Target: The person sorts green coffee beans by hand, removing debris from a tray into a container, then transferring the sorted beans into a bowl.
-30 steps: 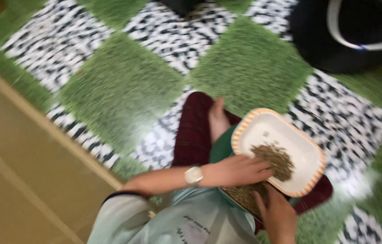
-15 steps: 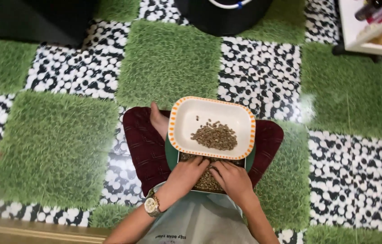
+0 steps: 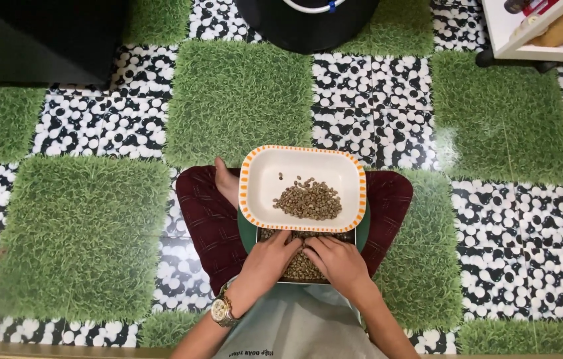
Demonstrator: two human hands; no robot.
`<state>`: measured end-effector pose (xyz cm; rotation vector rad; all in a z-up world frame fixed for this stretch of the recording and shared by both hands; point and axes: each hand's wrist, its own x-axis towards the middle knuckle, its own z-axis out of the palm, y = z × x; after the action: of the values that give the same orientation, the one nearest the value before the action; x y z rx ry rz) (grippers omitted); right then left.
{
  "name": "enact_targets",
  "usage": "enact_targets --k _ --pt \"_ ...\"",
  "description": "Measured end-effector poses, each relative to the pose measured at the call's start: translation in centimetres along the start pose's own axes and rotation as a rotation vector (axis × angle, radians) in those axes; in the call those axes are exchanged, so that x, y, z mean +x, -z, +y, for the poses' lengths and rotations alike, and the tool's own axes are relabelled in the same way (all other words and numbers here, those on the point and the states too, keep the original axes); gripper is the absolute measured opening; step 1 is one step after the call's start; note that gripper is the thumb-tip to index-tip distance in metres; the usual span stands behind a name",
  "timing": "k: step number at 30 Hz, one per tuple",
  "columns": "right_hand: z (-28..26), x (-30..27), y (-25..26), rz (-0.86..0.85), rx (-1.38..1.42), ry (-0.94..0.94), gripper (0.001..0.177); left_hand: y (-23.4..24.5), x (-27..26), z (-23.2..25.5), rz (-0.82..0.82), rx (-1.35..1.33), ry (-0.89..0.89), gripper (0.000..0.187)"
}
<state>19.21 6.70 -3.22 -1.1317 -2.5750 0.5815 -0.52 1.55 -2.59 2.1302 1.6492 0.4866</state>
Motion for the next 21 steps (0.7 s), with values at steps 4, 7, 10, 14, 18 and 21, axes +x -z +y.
enact_targets --k 4,7,10,14,18,21 --pt "-0.06 0.06 0.20 -0.002 0.003 0.013 0.019 0.15 0.01 0.20 0.027 0.011 -0.009 0.020" --pt "0.04 0.04 0.04 -0.002 -0.016 0.028 0.017 0.03 -0.01 0.13 0.009 0.006 0.003 0.021" --pt "-0.19 0.13 0.33 0.015 -0.013 0.031 0.014 0.16 -0.11 0.25 0.059 0.018 -0.019 0.018" --pt "-0.26 0.10 0.41 0.022 0.002 0.016 0.013 0.01 -0.19 0.13 0.032 0.023 -0.011 0.019" --pt "-0.05 -0.01 0.29 0.001 0.051 -0.012 0.014 0.21 -0.29 0.12 0.052 0.021 -0.022 0.013" --pt "0.02 -0.09 0.25 0.005 0.067 -0.008 0.014 0.31 -0.40 0.15 0.041 0.010 -0.028 0.013"
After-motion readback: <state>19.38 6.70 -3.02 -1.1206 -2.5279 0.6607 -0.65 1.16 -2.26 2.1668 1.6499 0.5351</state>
